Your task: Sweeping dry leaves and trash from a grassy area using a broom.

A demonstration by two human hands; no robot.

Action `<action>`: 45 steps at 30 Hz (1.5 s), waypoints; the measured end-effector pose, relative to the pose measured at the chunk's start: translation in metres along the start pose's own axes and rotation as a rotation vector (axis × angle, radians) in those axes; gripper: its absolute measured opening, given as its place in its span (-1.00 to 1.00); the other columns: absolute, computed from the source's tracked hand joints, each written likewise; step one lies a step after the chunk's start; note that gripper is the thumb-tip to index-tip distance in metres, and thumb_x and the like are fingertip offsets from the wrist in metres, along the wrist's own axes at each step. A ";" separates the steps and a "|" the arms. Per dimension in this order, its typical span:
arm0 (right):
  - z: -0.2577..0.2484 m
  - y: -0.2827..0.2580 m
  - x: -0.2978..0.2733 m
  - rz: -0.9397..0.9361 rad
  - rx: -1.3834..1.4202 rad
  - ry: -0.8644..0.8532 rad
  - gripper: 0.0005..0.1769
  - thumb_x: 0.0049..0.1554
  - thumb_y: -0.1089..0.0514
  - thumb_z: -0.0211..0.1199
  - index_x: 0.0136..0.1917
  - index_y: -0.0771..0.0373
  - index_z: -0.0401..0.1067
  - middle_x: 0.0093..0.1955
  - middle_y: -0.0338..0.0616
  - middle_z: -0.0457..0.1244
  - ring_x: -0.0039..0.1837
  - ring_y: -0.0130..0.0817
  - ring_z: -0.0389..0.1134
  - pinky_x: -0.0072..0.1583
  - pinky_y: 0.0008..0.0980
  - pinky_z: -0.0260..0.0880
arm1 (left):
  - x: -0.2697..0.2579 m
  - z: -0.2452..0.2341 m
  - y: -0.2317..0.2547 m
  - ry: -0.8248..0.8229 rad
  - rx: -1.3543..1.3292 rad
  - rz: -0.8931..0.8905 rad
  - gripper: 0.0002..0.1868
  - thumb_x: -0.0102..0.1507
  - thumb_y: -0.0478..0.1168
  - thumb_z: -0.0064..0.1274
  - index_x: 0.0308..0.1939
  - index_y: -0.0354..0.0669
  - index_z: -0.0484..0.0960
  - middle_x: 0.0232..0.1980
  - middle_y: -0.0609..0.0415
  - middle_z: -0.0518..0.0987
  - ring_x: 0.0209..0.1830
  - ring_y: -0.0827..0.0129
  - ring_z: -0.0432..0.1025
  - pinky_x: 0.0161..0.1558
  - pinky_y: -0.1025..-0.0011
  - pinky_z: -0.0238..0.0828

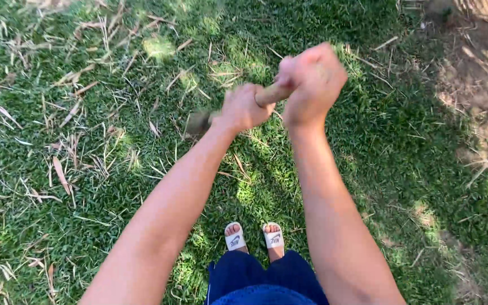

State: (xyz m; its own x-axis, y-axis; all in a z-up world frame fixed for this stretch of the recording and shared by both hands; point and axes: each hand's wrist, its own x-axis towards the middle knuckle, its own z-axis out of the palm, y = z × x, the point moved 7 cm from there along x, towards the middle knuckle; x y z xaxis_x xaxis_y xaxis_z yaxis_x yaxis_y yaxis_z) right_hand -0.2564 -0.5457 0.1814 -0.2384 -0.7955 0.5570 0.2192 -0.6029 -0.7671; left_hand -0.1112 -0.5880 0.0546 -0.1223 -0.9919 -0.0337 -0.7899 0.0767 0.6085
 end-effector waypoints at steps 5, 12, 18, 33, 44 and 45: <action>-0.026 0.045 0.033 0.489 0.259 0.152 -0.76 0.05 0.31 0.24 -0.33 0.19 0.20 -0.44 -0.20 0.12 -0.41 -0.34 0.18 -0.31 -0.22 0.32 | -0.067 -0.003 0.026 -0.375 0.073 -0.195 -0.34 0.21 0.28 0.02 0.25 0.00 0.48 -0.08 -0.25 0.63 -0.04 -0.09 0.59 0.03 0.05 0.48; -0.023 -0.030 0.063 0.468 0.288 -0.004 -0.78 0.19 0.28 0.22 -0.24 0.20 0.23 -0.37 -0.21 0.09 -0.34 -0.30 0.17 -0.21 -0.18 0.32 | -0.084 -0.045 0.082 -0.295 -0.056 -0.139 -0.30 0.12 0.35 0.10 -0.29 -0.31 0.74 -0.29 -0.22 0.69 -0.23 -0.03 0.63 -0.11 0.10 0.55; -0.015 -0.111 0.058 0.154 0.278 -0.156 -0.81 0.33 0.31 0.15 -0.16 0.34 0.31 -0.31 -0.09 0.15 -0.28 -0.27 0.21 -0.13 -0.24 0.31 | -0.035 -0.056 0.123 -0.109 -0.081 0.161 -0.49 0.20 0.29 0.03 -0.32 -0.05 0.75 -0.40 -0.04 0.69 -0.35 0.04 0.64 -0.18 0.12 0.54; -0.017 -0.024 0.033 0.181 0.029 -0.001 -0.76 0.12 0.28 0.31 -0.30 0.24 0.28 -0.44 -0.24 0.18 -0.41 -0.47 0.20 -0.29 -0.40 0.29 | -0.004 0.010 0.067 -0.074 -0.018 0.106 -0.61 0.17 0.19 0.13 -0.27 0.00 0.73 -0.19 -0.14 0.69 -0.12 -0.07 0.56 -0.02 0.04 0.44; -0.056 -0.093 0.054 -0.158 0.049 -0.141 -0.76 0.25 0.37 0.32 -0.20 0.35 0.31 -0.34 -0.11 0.23 -0.35 -0.43 0.23 -0.22 -0.42 0.30 | 0.041 -0.006 0.165 0.274 -0.101 0.417 -0.65 0.18 0.18 0.11 -0.33 0.02 0.68 -0.36 -0.06 0.69 -0.28 -0.08 0.57 -0.16 -0.01 0.38; -0.070 -0.081 0.054 -0.212 -0.032 -0.107 -0.75 0.25 0.37 0.34 -0.20 0.33 0.31 -0.31 -0.12 0.24 -0.32 -0.44 0.22 -0.20 -0.45 0.27 | 0.048 -0.002 0.169 0.296 -0.163 0.476 -0.66 0.16 0.15 0.13 -0.26 0.02 0.67 -0.34 -0.07 0.68 -0.27 -0.08 0.56 -0.16 0.01 0.39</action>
State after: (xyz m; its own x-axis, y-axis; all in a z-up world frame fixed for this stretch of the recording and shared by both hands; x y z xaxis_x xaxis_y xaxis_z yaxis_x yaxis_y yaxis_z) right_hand -0.3531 -0.5356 0.2516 -0.1737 -0.6542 0.7361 0.1449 -0.7563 -0.6380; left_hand -0.2492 -0.6233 0.1576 -0.2496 -0.8398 0.4821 -0.5833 0.5278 0.6174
